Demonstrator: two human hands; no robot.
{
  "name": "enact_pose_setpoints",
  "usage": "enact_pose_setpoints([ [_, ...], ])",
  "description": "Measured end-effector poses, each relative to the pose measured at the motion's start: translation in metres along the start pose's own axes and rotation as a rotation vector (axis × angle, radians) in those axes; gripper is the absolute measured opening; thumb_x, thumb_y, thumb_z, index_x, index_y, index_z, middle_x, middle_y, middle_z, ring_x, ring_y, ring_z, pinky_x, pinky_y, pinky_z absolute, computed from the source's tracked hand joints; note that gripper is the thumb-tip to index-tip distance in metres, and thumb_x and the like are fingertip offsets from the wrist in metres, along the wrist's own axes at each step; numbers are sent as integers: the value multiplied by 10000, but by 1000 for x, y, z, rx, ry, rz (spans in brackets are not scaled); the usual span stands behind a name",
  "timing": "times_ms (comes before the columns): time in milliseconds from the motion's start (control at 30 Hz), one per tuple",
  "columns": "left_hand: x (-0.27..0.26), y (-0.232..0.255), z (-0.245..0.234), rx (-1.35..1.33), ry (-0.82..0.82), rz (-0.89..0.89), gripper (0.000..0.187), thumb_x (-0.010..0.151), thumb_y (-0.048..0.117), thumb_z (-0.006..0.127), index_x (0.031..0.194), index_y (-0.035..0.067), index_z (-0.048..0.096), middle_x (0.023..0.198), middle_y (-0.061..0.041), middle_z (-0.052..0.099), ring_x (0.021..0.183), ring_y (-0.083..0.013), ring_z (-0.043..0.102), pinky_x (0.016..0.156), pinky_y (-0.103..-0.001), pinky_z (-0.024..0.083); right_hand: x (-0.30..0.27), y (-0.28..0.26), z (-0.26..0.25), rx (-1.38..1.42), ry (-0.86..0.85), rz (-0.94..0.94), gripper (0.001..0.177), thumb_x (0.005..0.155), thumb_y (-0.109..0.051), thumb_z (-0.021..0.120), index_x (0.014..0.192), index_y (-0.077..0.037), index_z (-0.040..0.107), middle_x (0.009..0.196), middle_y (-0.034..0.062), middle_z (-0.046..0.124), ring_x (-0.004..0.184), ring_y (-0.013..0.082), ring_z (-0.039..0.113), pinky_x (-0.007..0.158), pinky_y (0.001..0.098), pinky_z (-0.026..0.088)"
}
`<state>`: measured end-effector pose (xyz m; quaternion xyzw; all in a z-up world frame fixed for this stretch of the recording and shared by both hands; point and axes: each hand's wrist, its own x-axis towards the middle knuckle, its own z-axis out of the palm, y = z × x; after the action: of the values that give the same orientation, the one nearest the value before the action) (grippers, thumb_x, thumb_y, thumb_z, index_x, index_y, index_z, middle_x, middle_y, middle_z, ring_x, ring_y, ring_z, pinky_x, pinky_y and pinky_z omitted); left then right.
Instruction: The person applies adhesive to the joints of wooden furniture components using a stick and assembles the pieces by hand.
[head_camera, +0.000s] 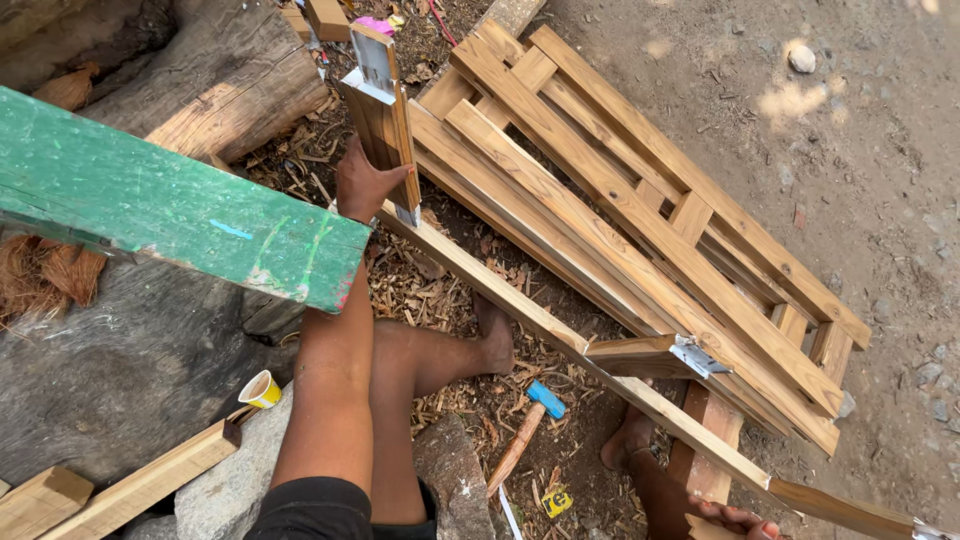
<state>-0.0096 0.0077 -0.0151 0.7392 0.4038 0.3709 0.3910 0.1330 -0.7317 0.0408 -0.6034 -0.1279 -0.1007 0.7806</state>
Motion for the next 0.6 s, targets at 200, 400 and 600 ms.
enact_pose_setpoints([
  [200, 5, -1, 10, 104, -73, 40, 943, 667, 419, 972, 1363, 15, 481, 1228, -253, 666, 1100, -382, 700, 999, -441, 559, -32, 5, -15, 21, -56, 2, 86, 1276, -115, 424, 1202, -72, 432, 960, 172, 672, 856, 288, 742, 807, 550, 638],
  [400, -2, -3, 41, 269, -148, 99, 1114, 657, 486, 986, 1440, -30, 386, 1243, -313, 620, 1107, -472, 651, 970, -492, 532, -28, 17, -8, -28, 3, -94, 25, 1261, -79, 417, 1274, -78, 396, 964, 161, 627, 874, 296, 713, 764, 510, 623],
  [600, 3, -6, 52, 255, -108, 73, 1104, 658, 522, 962, 1419, -48, 401, 1295, -308, 612, 1150, -451, 652, 1008, -468, 533, -32, 18, -14, -154, 123, -32, 72, 1296, -109, 435, 1279, -91, 367, 868, 126, 587, 748, 261, 693, 744, 495, 653],
])
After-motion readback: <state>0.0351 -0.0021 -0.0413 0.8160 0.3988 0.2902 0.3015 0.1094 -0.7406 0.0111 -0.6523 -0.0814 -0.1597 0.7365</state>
